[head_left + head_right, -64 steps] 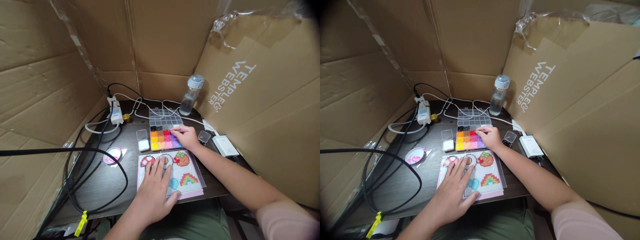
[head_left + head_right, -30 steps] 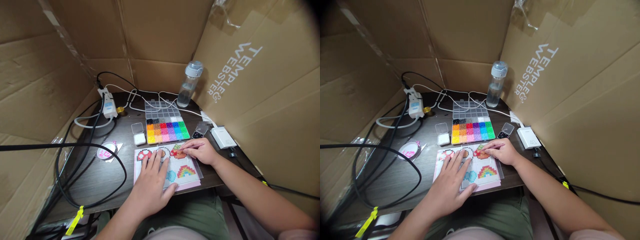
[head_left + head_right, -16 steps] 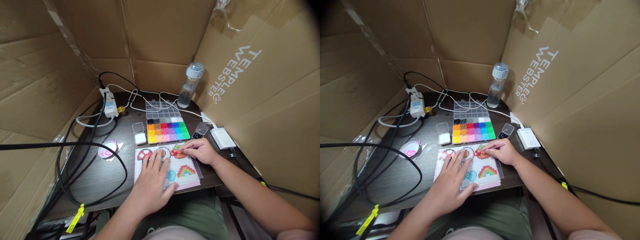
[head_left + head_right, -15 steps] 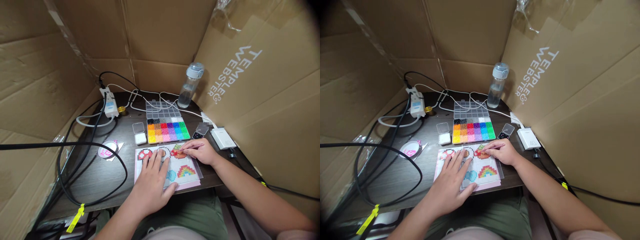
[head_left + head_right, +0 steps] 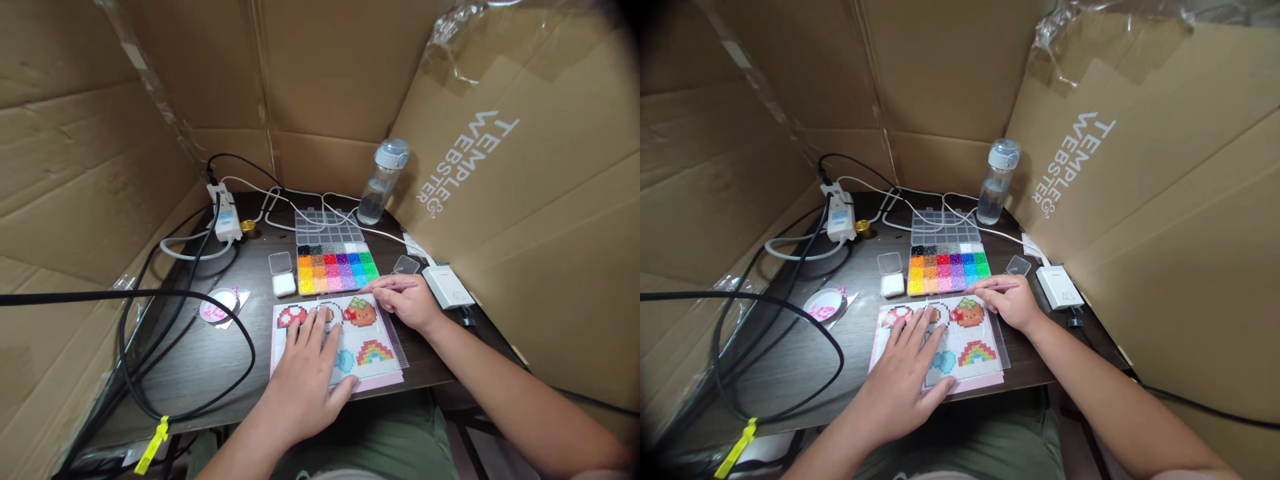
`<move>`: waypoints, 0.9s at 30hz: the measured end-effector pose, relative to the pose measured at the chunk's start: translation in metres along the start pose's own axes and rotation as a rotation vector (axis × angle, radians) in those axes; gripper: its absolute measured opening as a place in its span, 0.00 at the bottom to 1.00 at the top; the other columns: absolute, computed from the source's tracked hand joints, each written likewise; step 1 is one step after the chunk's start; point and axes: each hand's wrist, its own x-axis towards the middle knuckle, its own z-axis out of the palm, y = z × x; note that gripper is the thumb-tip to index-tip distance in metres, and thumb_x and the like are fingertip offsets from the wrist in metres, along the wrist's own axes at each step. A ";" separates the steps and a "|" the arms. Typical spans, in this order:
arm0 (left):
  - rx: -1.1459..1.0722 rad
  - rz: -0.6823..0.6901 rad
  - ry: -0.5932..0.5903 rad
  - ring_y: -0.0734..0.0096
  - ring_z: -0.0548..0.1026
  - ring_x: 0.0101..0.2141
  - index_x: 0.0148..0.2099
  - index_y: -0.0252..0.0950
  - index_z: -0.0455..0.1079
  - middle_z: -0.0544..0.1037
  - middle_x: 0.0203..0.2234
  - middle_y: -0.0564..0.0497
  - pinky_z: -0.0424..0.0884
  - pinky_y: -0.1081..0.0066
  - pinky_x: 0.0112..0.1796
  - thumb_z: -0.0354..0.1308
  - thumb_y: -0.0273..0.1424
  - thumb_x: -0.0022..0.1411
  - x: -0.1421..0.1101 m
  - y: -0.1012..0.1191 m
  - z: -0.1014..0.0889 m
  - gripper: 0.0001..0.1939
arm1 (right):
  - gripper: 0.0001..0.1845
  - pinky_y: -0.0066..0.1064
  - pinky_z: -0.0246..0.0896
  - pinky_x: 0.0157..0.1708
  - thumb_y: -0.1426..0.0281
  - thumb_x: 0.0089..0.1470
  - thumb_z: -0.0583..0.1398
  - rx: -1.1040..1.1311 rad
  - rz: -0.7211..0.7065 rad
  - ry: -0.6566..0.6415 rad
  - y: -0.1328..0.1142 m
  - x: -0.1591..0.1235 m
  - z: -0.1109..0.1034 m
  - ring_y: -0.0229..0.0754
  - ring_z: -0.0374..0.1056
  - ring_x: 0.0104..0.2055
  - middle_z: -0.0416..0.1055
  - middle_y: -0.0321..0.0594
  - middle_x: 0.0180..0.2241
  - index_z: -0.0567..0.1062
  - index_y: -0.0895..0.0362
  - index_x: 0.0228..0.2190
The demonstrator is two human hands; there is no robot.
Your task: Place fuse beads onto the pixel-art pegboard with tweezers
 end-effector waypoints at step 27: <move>0.013 -0.007 -0.006 0.37 0.50 0.69 0.69 0.33 0.58 0.51 0.70 0.33 0.51 0.38 0.64 0.54 0.48 0.66 -0.001 0.001 0.000 0.37 | 0.11 0.28 0.59 0.18 0.64 0.46 0.69 -0.202 0.042 -0.022 -0.021 0.026 0.007 0.33 0.61 0.16 0.74 0.37 0.17 0.85 0.58 0.31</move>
